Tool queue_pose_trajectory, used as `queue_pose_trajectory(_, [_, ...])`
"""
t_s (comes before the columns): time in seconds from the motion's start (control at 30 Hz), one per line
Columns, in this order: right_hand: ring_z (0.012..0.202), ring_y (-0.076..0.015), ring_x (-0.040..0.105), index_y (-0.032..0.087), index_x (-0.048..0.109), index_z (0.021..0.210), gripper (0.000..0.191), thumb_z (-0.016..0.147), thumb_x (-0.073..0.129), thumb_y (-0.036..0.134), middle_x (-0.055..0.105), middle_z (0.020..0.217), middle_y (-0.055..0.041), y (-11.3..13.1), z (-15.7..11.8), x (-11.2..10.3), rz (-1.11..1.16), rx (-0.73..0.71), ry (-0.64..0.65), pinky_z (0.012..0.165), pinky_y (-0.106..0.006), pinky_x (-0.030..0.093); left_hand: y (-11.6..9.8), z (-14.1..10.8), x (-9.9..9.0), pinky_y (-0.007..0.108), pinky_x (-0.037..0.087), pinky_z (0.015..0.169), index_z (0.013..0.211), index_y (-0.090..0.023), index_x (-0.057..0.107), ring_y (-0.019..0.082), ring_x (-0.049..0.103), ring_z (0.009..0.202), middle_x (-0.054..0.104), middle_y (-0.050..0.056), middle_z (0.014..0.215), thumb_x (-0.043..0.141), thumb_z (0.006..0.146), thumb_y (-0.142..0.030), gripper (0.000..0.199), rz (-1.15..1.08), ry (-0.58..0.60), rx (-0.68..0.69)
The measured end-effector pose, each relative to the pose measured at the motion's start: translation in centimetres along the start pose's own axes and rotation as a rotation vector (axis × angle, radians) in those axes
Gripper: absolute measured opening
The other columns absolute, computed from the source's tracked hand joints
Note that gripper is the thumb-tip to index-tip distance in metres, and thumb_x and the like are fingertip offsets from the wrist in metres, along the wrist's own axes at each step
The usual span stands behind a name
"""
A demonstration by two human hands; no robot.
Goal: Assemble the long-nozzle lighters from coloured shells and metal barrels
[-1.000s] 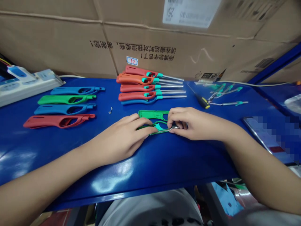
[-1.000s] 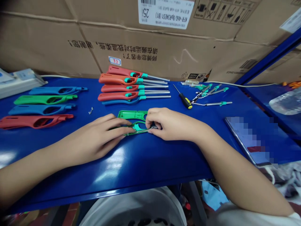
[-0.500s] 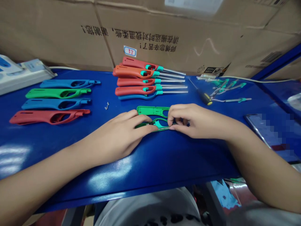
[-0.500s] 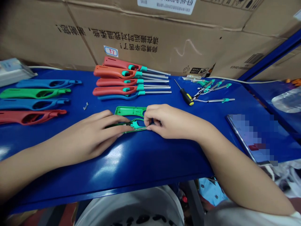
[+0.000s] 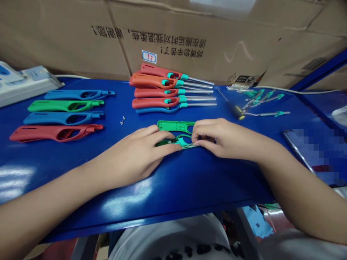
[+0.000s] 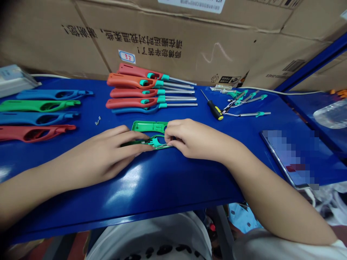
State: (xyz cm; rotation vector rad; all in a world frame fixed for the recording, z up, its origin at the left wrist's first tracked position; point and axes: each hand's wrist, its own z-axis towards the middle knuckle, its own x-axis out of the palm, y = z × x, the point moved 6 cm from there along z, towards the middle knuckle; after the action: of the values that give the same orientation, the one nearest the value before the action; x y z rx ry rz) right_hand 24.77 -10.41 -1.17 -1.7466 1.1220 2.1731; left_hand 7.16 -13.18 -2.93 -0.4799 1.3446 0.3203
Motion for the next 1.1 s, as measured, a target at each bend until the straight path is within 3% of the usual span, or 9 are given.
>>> queue_pose_trajectory(0.3, [0.067, -0.0112, 0.054, 0.017, 0.066, 0.091, 0.007, 0.088, 0.062, 0.012, 0.063, 0.089, -0.0025, 0.37, -0.15, -0.26, 0.080, -0.006, 0.056, 0.061, -0.024, 0.042, -0.12, 0.00, -0.11, 0.045, 0.052, 0.096, 0.141, -0.027, 0.058, 0.028, 0.056, 0.108, 0.061, 0.011, 0.132, 0.047, 0.101, -0.019, 0.041, 0.014, -0.010, 0.023])
queue_pose_trajectory(0.43, [0.077, -0.0127, 0.059, 0.016, 0.067, 0.085, 0.011, 0.091, 0.060, 0.010, 0.065, 0.087, -0.0027, 0.55, -0.03, -0.37, 0.093, -0.028, 0.039, 0.068, -0.024, 0.044, -0.19, -0.07, -0.15, 0.044, 0.052, 0.095, 0.140, -0.026, 0.058, 0.027, 0.056, 0.107, 0.062, 0.011, 0.131, 0.047, 0.101, -0.019, 0.041, 0.022, -0.017, 0.029])
queue_pose_trajectory(0.7, [0.062, -0.0092, 0.051, 0.016, 0.066, 0.085, 0.004, 0.087, 0.068, 0.012, 0.062, 0.080, -0.0001, -0.09, 0.19, 0.22, 0.107, 0.069, 0.002, 0.057, -0.022, 0.039, -0.22, 0.13, -0.11, 0.045, 0.053, 0.091, 0.142, -0.026, 0.056, 0.028, 0.056, 0.103, 0.062, 0.011, 0.129, 0.049, 0.100, -0.018, 0.043, 0.025, -0.010, 0.018])
queue_pose_trajectory(1.1, [0.070, -0.0104, 0.056, 0.016, 0.069, 0.085, 0.014, 0.084, 0.063, 0.004, 0.066, 0.085, -0.0013, -0.16, 0.07, 0.00, 0.128, 0.074, -0.021, 0.059, -0.021, 0.041, -0.26, -0.03, -0.20, 0.044, 0.052, 0.092, 0.143, -0.028, 0.056, 0.028, 0.057, 0.107, 0.063, 0.012, 0.129, 0.048, 0.101, -0.020, 0.043, 0.026, -0.030, 0.022])
